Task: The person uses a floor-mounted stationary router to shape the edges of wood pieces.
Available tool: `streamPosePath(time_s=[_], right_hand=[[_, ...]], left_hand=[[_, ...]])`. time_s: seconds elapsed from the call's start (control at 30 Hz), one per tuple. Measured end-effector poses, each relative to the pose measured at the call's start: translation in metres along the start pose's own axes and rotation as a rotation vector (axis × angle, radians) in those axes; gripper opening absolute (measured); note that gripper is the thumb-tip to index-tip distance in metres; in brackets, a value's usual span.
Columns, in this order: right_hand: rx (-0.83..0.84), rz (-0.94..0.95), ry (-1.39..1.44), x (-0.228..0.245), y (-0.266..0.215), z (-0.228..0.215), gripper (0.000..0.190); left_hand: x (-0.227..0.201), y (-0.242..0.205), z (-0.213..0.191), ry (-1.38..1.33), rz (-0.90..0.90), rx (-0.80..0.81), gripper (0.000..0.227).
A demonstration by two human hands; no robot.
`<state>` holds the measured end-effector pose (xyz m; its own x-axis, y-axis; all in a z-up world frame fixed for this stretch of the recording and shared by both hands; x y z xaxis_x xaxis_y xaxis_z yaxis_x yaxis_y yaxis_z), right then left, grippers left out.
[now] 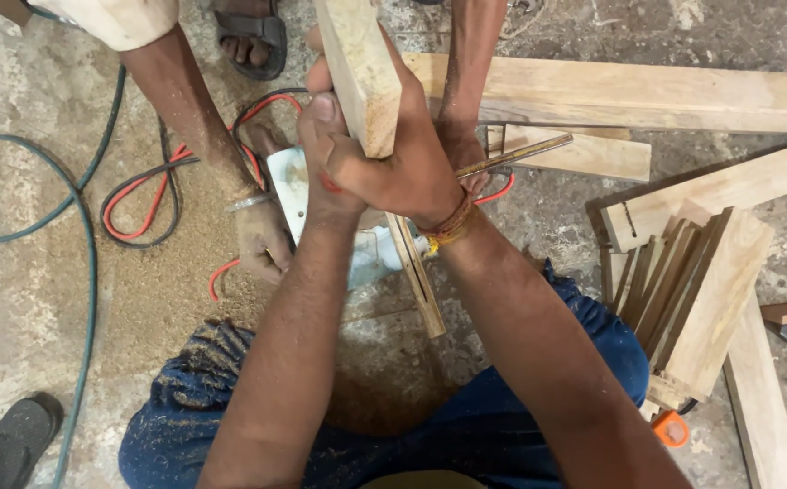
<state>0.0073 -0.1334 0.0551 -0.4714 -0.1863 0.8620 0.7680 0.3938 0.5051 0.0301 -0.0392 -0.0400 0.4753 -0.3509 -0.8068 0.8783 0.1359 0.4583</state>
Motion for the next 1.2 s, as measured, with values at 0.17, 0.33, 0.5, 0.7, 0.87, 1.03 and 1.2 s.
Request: streamPosePath(time_s=[0.17, 0.33, 0.5, 0.7, 0.87, 1.03, 1.2], right_hand=[[-0.02, 0.008, 0.058, 0.005, 0.0, 0.001, 0.057], [-0.007, 0.051, 0.031, -0.008, -0.008, -0.001, 0.053], [-0.028, 0.106, 0.065, -0.008, -0.009, 0.0, 0.051], [-0.029, 0.03, -0.012, -0.007, -0.011, -0.001, 0.05], [-0.048, 0.028, -0.022, -0.005, -0.013, -0.002, 0.05], [-0.04, 0.04, -0.039, -0.006, -0.016, -0.002, 0.049], [-0.047, 0.015, -0.063, -0.001, -0.016, -0.001, 0.05]], left_hand=[[-0.008, -0.001, 0.01, -0.116, 0.021, 0.002, 0.074], [-0.024, -0.003, 0.016, -0.034, 0.032, 0.032, 0.073], [-0.02, -0.006, 0.015, -0.066, 0.017, 0.033, 0.074], [-0.026, -0.007, 0.02, -0.101, 0.008, 0.033, 0.076], [-0.031, -0.008, 0.023, -0.107, 0.017, 0.05, 0.073], [-0.026, -0.009, 0.02, -0.075, 0.003, 0.044, 0.076], [-0.031, -0.011, 0.022, -0.042, 0.025, 0.04, 0.075]])
Point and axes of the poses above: each hand's wrist, its own y-axis towards the middle knuckle, its own z-axis out of the palm, x = y × z, the point moved 6 cm from there along y, towards the middle knuckle, and after that the axes turned 4 degrees about z, right-handed, at the moved point
